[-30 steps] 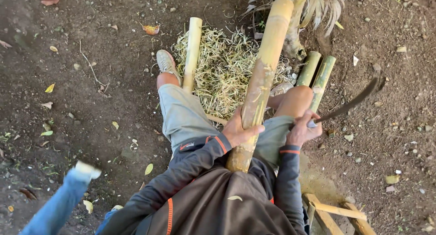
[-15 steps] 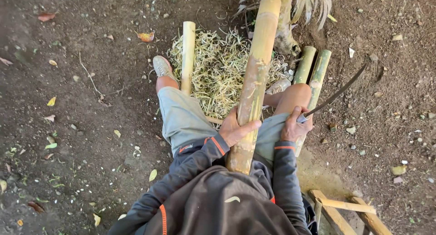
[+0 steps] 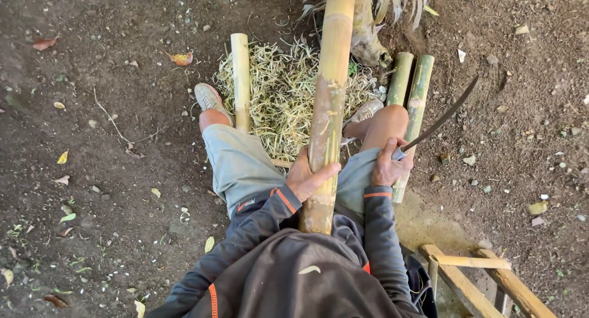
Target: Scraping the outer green layer and knots off a bamboo pole using a curved blade or sickle.
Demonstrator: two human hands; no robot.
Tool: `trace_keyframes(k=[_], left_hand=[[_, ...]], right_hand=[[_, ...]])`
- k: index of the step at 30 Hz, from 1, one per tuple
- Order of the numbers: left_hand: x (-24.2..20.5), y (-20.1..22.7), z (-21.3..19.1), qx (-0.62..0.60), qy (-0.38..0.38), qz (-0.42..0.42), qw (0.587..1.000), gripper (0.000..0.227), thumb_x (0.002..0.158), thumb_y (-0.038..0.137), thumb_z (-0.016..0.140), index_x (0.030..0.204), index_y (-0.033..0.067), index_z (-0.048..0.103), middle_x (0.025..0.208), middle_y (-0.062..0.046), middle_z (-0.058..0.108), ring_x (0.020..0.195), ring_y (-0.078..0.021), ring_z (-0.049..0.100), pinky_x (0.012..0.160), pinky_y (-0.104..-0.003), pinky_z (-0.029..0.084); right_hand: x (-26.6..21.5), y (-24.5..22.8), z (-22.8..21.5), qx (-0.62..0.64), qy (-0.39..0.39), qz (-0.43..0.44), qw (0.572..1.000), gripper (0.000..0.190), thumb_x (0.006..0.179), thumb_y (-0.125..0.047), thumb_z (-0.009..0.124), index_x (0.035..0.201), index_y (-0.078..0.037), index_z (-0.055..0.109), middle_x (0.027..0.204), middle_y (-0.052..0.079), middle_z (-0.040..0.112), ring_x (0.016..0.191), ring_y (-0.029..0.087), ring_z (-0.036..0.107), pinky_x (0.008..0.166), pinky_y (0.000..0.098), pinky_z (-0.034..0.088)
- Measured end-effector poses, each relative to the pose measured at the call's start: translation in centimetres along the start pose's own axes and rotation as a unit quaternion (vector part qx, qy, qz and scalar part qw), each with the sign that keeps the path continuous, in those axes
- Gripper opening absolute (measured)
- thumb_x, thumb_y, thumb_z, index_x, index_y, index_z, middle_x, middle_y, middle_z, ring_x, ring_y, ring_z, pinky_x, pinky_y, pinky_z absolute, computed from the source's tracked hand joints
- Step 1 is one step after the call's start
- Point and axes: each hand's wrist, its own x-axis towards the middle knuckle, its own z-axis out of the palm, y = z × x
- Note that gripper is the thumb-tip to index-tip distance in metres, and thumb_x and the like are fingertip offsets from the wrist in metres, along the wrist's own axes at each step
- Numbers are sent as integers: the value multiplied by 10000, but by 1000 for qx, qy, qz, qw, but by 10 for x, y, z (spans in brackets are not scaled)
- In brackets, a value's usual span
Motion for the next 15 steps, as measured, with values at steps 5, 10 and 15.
trace_keyframes(k=[5,10,15], left_hand=[[3,-4,-3,84,11,28,996,694,815,316,842,1293,-37,483,1069,-118,696,916,-169,702,799,-337,603],[11,-8,-4,41,-11,36,998,668,825,297,837,1287,-44,496,1062,-116,690,910,-170,697,788,-337,603],[22,2,-3,5,-1,-6,1000,646,804,275,826,1254,-43,488,1009,-119,690,845,-187,710,723,-347,611]], right_hand=[[0,0,-1,-43,-10,-22,999,145,1012,-123,680,1005,15,637,747,16,598,600,80,550,554,254,465],[2,1,-1,-68,-7,-29,997,149,1008,-128,685,999,16,649,751,19,598,604,83,550,556,258,465],[0,3,1,-64,-10,-38,997,157,1011,-133,689,1004,20,659,755,15,599,617,81,552,574,251,469]])
